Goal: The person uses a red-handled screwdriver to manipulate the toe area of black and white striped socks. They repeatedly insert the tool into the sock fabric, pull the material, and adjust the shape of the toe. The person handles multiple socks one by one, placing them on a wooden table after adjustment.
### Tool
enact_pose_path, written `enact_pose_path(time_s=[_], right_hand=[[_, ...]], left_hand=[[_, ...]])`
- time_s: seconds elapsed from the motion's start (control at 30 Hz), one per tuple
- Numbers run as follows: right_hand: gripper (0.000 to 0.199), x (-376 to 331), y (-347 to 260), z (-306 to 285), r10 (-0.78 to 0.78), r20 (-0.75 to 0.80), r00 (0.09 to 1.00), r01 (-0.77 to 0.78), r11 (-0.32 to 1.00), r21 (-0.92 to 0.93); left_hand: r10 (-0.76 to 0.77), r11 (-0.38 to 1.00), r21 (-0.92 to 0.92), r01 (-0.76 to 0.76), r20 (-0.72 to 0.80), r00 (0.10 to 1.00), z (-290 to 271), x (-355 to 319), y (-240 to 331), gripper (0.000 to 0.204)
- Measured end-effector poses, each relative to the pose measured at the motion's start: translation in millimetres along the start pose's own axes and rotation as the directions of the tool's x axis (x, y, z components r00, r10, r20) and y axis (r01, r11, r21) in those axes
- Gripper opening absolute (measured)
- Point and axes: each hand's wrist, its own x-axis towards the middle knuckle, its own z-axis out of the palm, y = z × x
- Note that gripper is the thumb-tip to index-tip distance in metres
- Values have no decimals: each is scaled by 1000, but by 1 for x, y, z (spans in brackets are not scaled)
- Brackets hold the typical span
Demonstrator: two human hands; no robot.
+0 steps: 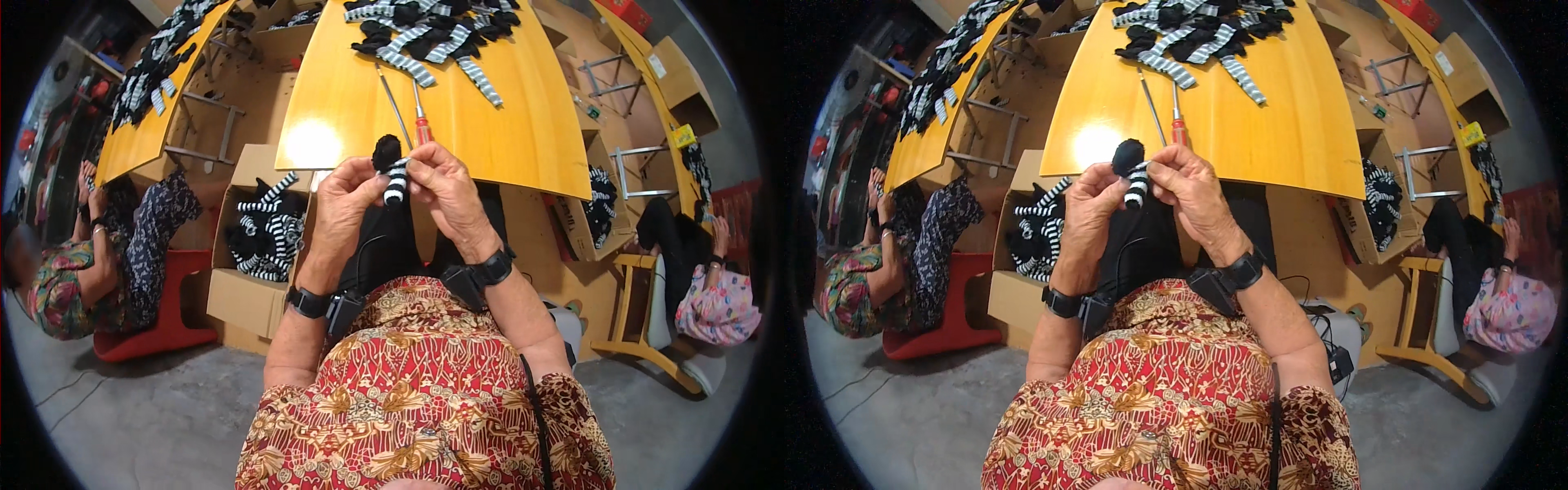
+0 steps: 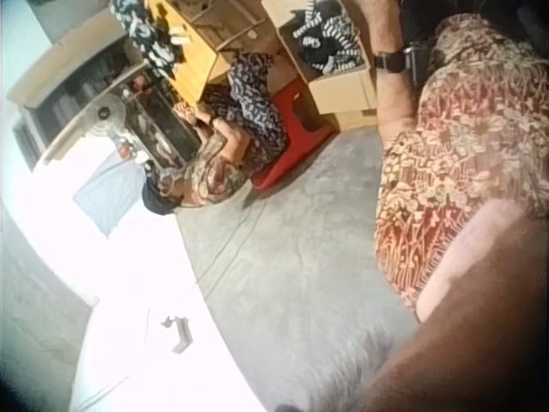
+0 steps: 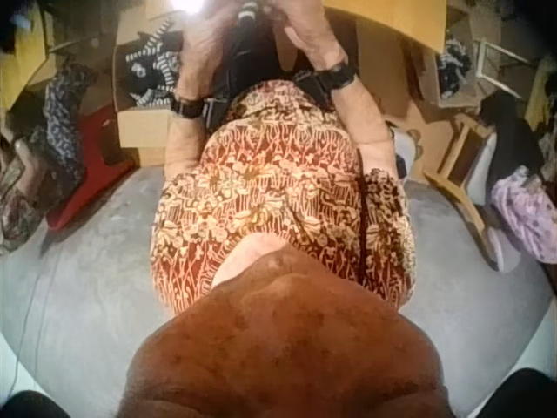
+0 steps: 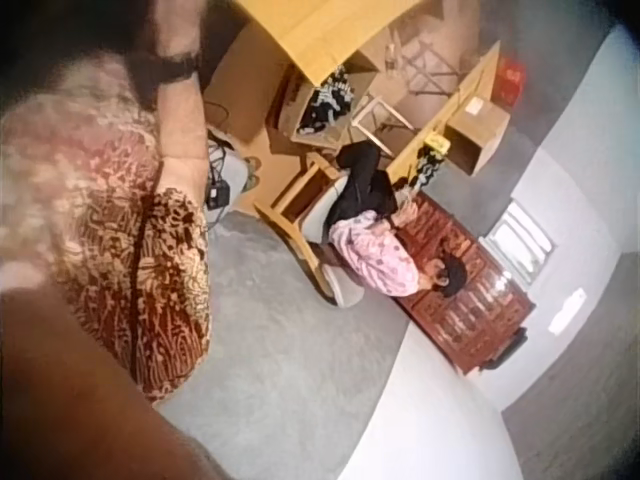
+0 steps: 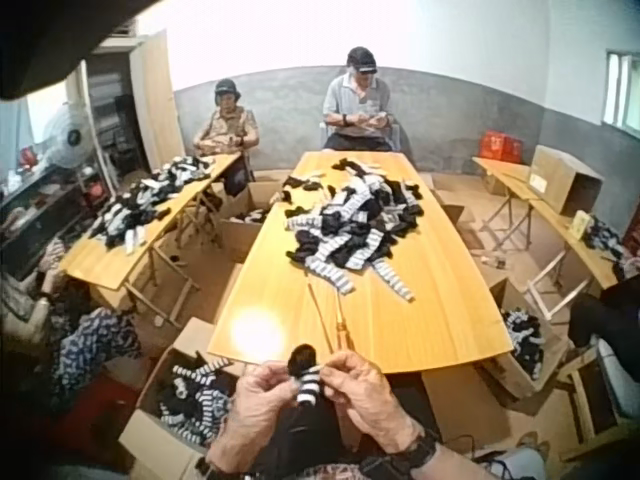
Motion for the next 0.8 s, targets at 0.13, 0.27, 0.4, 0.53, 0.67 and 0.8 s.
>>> enact_pose_path(time_s=[0.13,0.27,0.4,0.53,0.67,0.8], right_hand=[[5,-1,-5,7,-14,-9,1000,13,996,-84],[4,2,-6,12,-70,32,997,76,961,-267],[5,2,-2,17,-218,70,973,221,819,-529],[5,5,5,18,-172,-13,985,135,814,-565],[6,8,2,23,9,-68,998,-26,967,-252],[7,18,9,7,13,-58,998,-19,995,-102]], left_hand=[[91,974,206,-91,6,996,3,-4,6,11],[138,982,144,-123,-103,985,12,-8,1,10],[127,992,29,-124,-140,982,4,-3,-13,8],[26,972,-226,-60,-148,989,2,-4,-12,11],[-65,882,-461,99,89,994,-1,-2,-7,21],[-150,850,-447,279,303,941,2,-2,-5,29]])
